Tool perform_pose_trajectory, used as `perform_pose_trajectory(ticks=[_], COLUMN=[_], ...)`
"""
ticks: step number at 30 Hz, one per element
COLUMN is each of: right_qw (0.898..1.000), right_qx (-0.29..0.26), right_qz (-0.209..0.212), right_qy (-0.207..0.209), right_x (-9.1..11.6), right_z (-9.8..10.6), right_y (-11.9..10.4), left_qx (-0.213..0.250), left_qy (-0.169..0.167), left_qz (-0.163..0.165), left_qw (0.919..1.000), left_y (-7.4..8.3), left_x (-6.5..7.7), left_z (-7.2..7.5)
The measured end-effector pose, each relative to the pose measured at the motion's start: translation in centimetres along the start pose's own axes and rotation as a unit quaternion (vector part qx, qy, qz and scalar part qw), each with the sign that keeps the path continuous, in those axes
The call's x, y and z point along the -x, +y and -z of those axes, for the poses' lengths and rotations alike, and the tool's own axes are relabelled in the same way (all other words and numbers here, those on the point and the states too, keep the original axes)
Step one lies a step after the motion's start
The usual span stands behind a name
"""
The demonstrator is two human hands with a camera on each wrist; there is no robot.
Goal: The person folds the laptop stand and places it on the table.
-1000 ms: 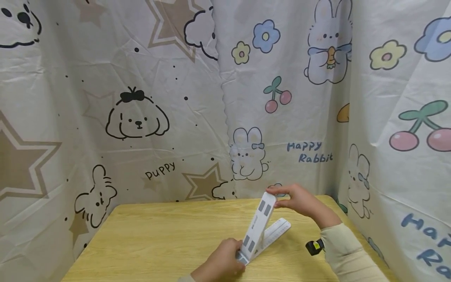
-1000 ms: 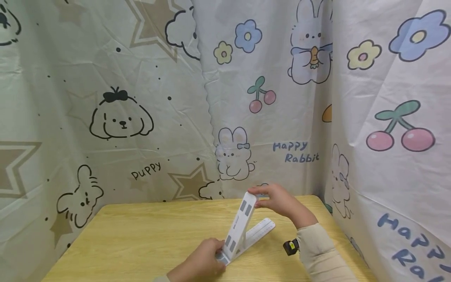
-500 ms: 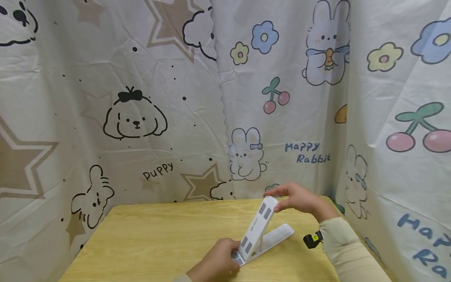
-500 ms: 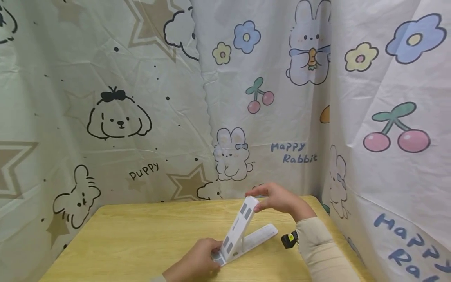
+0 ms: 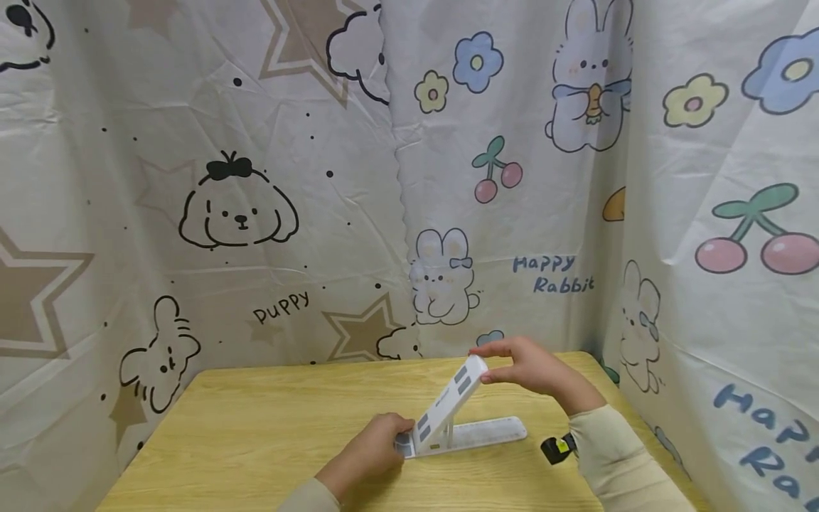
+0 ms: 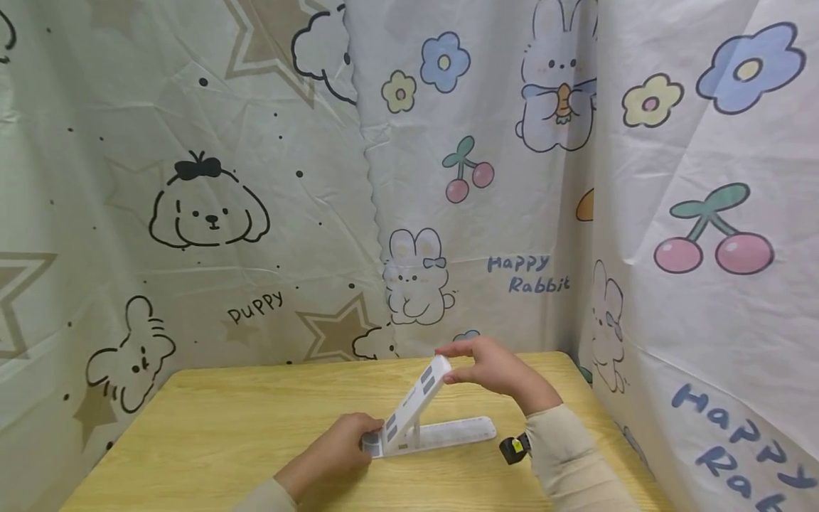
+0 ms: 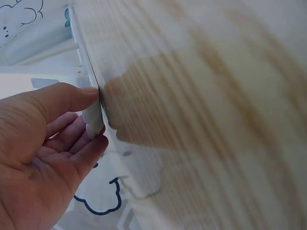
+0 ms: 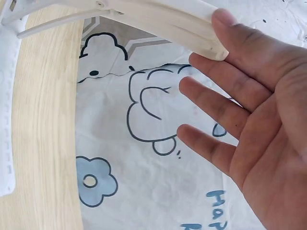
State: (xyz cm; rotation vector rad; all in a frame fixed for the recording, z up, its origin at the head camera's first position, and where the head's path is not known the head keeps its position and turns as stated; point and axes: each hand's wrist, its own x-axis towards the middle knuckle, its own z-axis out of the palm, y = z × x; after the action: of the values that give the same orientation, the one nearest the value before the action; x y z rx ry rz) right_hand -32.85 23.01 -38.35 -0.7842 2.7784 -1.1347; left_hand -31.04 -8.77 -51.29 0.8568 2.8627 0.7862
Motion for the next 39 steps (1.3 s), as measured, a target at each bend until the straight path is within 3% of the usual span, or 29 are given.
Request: perform_pose_trajectory(ticks=[5, 10, 14, 17, 22, 28, 33, 39], right_qw=[1.0, 1.0, 0.999, 1.0, 0.999, 0.997, 0.993, 0.989], right_qx=[-0.016, -0.022, -0.03, -0.03, -0.039, -0.066, -0.088, -0.109], right_qz=[-0.012, 0.004, 0.012, 0.001, -0.011, -0.014, -0.037, -0.062], right_qy=[-0.001, 0.0, 0.0, 0.0, -0.011, -0.045, -0.073, -0.075], right_x=[-0.2, 0.0, 0.6, 1.2, 2.2, 3.1, 3.4, 4.0], right_z=[-0.2, -0.3, -0.3, -0.5, -1.5, -3.0, -4.3, -5.2], right_y=[0.2, 0.9, 2.3, 4.2, 8.4, 12.3, 13.8, 14.3], left_qx=[0.013, 0.033, 0.063, 0.102, 0.158, 0.201, 0.219, 0.221], left_qy=[-0.011, -0.02, -0.007, 0.031, 0.103, 0.144, 0.157, 0.173], left_qz=[0.017, 0.032, 0.038, 0.032, 0.014, 0.002, -0.009, -0.019], left_qw=[0.9997, 0.9987, 0.9973, 0.9938, 0.982, 0.969, 0.9629, 0.9597], left_y=[0.1, 0.2, 1.1, 2.5, 6.3, 10.3, 11.9, 12.5], left_x=[-0.1, -0.4, -0.9, -1.6, -3.2, -5.0, -6.3, -7.2], left_z=[0.0, 0.1, 0.4, 1.0, 3.0, 4.5, 4.5, 3.9])
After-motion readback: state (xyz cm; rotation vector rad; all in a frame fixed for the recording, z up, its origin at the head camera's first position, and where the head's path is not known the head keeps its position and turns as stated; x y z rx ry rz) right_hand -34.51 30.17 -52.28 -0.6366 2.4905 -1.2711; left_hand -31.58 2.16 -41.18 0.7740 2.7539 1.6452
